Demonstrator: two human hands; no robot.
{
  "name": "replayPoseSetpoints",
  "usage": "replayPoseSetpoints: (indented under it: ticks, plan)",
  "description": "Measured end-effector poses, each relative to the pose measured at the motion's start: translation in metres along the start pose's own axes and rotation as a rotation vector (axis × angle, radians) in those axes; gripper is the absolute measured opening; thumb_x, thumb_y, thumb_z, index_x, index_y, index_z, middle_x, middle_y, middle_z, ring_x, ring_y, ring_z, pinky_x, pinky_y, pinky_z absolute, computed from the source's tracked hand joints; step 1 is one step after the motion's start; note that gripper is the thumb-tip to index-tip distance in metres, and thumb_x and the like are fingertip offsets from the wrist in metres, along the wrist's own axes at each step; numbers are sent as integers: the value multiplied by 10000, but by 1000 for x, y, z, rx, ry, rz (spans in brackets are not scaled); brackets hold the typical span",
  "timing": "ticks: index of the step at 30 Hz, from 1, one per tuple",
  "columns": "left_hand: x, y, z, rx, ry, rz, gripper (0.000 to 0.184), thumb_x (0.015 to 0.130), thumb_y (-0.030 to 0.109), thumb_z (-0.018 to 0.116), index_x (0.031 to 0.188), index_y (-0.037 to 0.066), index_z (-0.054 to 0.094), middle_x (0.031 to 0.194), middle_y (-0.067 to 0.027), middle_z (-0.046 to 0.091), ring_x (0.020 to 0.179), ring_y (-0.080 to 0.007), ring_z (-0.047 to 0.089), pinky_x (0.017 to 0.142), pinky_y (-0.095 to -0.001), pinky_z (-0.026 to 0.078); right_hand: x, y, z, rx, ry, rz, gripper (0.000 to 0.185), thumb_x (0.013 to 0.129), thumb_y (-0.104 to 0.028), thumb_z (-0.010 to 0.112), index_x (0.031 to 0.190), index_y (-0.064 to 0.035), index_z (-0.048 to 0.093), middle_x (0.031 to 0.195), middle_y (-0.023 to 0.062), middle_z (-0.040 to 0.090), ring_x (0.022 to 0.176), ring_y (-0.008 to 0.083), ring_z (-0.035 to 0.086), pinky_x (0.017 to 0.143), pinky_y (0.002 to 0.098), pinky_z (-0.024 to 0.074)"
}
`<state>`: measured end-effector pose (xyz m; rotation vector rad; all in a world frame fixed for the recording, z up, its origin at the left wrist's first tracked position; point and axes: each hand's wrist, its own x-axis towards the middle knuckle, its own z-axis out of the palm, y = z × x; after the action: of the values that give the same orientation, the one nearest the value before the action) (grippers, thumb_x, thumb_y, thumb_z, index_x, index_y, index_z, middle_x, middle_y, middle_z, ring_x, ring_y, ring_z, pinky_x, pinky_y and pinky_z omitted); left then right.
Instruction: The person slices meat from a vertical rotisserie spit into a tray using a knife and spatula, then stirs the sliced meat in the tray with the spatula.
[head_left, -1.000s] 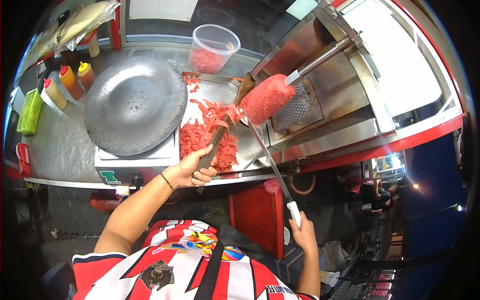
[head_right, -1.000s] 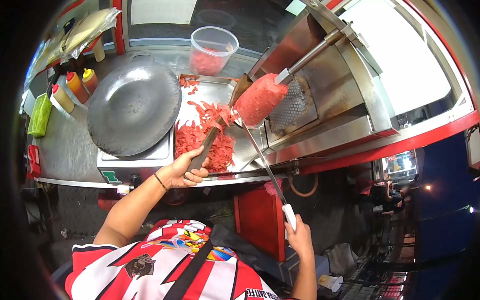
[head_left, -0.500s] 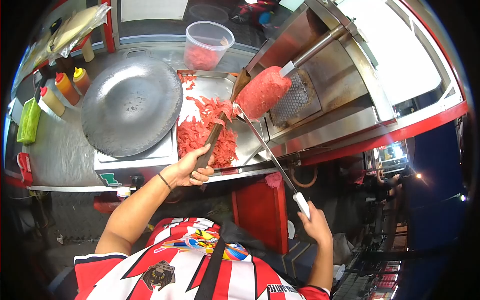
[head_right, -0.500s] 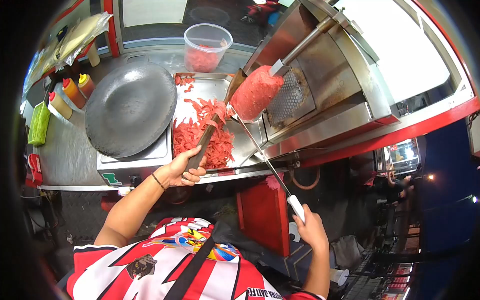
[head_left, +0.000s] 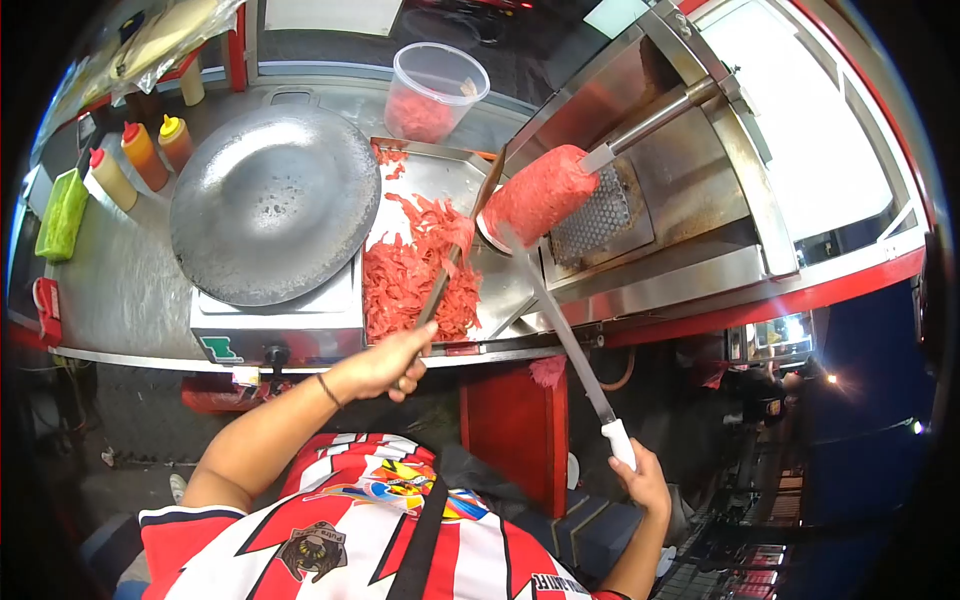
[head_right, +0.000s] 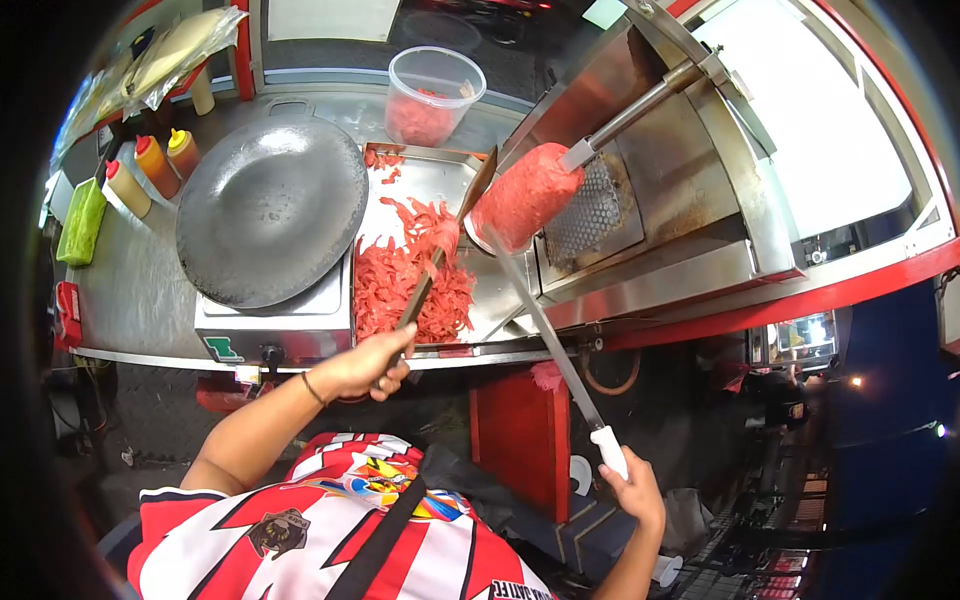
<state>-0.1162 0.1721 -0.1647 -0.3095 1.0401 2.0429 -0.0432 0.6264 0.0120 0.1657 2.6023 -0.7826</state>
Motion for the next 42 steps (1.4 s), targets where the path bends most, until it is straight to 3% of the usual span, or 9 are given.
replayPoseSetpoints:
  ticks: [5, 10, 18, 21, 23, 28, 34, 38, 42]
  plan:
    - [26, -30, 26, 181, 23, 182, 476, 1061, 563, 448, 1101, 91, 399, 662, -5, 418, 499, -126, 470, 402, -303, 416, 59, -76, 96, 371, 181, -113, 224, 984, -169, 685, 1143, -24, 622, 720, -43, 547, 579, 31, 474, 497, 252, 394]
    - [28, -43, 58, 292, 22, 272, 535, 1057, 482, 517, 1281, 29, 342, 710, -48, 484, 515, -163, 556, 408, -307, 486, 180, -158, 154, 426, 380, -377, 223, 1009, -197, 638, 1083, -3, 558, 735, 110, 599, 616, 167, 560, 578, 374, 465]
    - [37, -29, 48, 343, 8, 312, 694, 1051, 564, 466, 1419, 5, 284, 751, -50, 481, 552, -150, 541, 427, -307, 500, 184, -72, 230, 480, 324, -300, 357, 993, -162, 637, 1305, -19, 541, 807, 71, 662, 665, 170, 626, 597, 364, 503]
    - [35, -21, 53, 357, 19, 321, 732, 1045, 574, 469, 1451, -2, 267, 737, -49, 483, 549, -148, 539, 426, -307, 500, 206, -83, 215, 392, 360, -414, 232, 995, -138, 634, 1175, -16, 552, 785, 89, 641, 599, 179, 597, 547, 366, 478]
    - [37, -18, 53, 352, -4, 330, 701, 1047, 574, 461, 1410, -4, 302, 713, -46, 473, 530, -154, 542, 422, -312, 499, 230, -114, 196, 273, 406, -478, 167, 1000, -141, 634, 1043, -20, 528, 762, 93, 608, 525, 133, 547, 474, 326, 432]
    - [52, -6, 47, 279, -14, 300, 578, 1039, 606, 460, 1190, 48, 427, 662, -23, 456, 521, -142, 537, 419, -305, 474, 182, -39, 235, 293, 355, -341, 354, 994, -165, 636, 1284, 10, 535, 935, 248, 704, 920, 381, 735, 758, 437, 543]
    - [54, -4, 55, 245, 34, 310, 547, 1038, 617, 449, 1130, 78, 446, 645, -5, 443, 511, -126, 524, 406, -295, 447, 207, -86, 197, 192, 316, -378, 231, 994, -171, 635, 1063, 12, 511, 788, 236, 652, 735, 421, 676, 640, 472, 500]
    - [51, 19, 52, 158, 7, 255, 505, 1047, 610, 430, 997, 108, 441, 629, 14, 421, 502, -109, 494, 397, -283, 418, 168, -41, 210, 136, 350, -381, 298, 989, -171, 653, 1217, -7, 553, 927, 211, 693, 838, 338, 699, 778, 435, 535]
    - [61, 19, 50, 95, 29, 240, 472, 1053, 602, 424, 943, 144, 423, 629, 25, 411, 497, -104, 461, 404, -274, 387, 144, -16, 198, 4, 300, -276, 284, 983, -233, 663, 1104, -5, 543, 845, 285, 680, 841, 483, 691, 678, 526, 521]
